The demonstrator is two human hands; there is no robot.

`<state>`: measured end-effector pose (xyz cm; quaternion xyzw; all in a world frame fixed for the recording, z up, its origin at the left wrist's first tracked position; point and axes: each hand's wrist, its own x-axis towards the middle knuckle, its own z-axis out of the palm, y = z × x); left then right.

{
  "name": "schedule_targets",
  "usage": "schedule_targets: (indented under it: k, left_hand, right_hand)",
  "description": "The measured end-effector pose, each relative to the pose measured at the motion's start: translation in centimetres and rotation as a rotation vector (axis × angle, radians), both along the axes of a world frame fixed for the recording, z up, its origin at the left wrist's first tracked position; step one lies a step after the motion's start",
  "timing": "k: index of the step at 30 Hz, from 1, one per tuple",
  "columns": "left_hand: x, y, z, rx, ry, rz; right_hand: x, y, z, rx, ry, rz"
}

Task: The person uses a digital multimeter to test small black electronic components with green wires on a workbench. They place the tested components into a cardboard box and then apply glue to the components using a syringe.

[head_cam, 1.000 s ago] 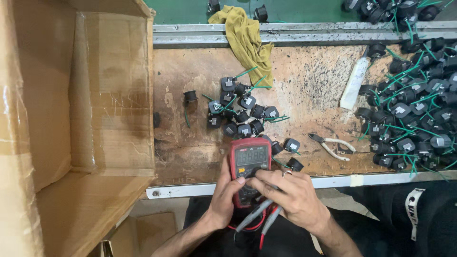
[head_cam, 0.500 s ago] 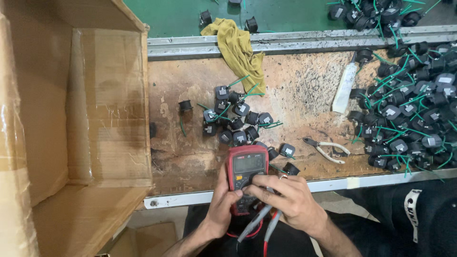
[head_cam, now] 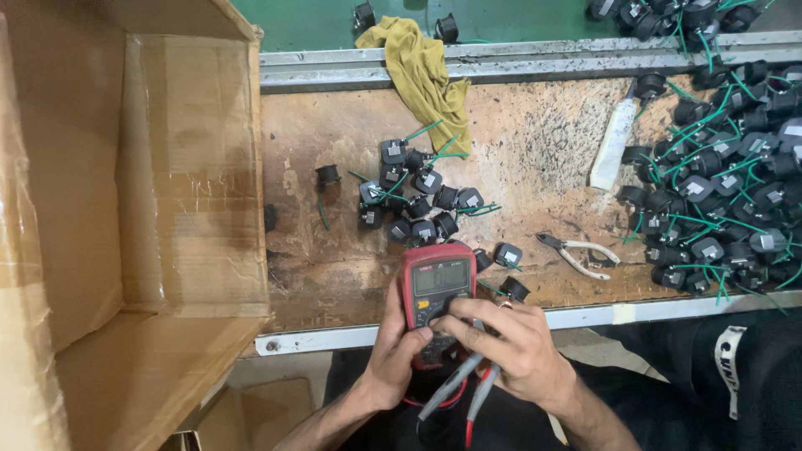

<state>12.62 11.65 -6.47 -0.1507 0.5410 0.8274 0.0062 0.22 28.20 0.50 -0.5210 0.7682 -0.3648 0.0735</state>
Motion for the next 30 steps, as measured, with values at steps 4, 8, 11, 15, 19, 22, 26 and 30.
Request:
schedule_targets:
  k: [4, 8, 11, 15, 19, 22, 26, 30]
  left_hand:
    - [0.2, 0.0, 0.0, 0.021, 0.007, -0.018]
    - [0.0, -0.1, 0.4, 0.047, 0.019, -0.023]
    - [-0.2, -0.2, 0.8, 0.042, 0.015, -0.029]
    - [0.0, -0.5, 1.4, 0.072, -0.007, -0.06]
    - [-0.2, -0.7, 1.7, 0.042, 0.017, -0.073]
    - [-0.3, -0.7, 1.9, 0.037, 0.039, -0.064]
    - [-0.3, -0.6, 2.0, 0.04, 0.029, -0.053]
    - [-0.3, -0.7, 1.6, 0.004, 0.045, -0.054]
  right_hand:
    - [0.0, -0.2, 0.0, -0.025, -0.021, -0.002]
    - [0.1, -0.4, 0.0, -0.039, -0.032, -0.008]
    - [0.2, -0.5, 0.1, -0.046, -0.042, -0.01]
    - [0.3, -0.6, 0.2, -0.055, -0.052, -0.02]
    - [0.5, -0.8, 0.2, -0.074, -0.055, -0.037]
    - [0.6, -0.8, 0.1, -0.077, -0.074, -0.048]
    - [0.6, -0.6, -0.1, -0.083, -0.062, -0.054]
    - [0.4, -0.5, -0.2, -0.046, -0.055, -0.035]
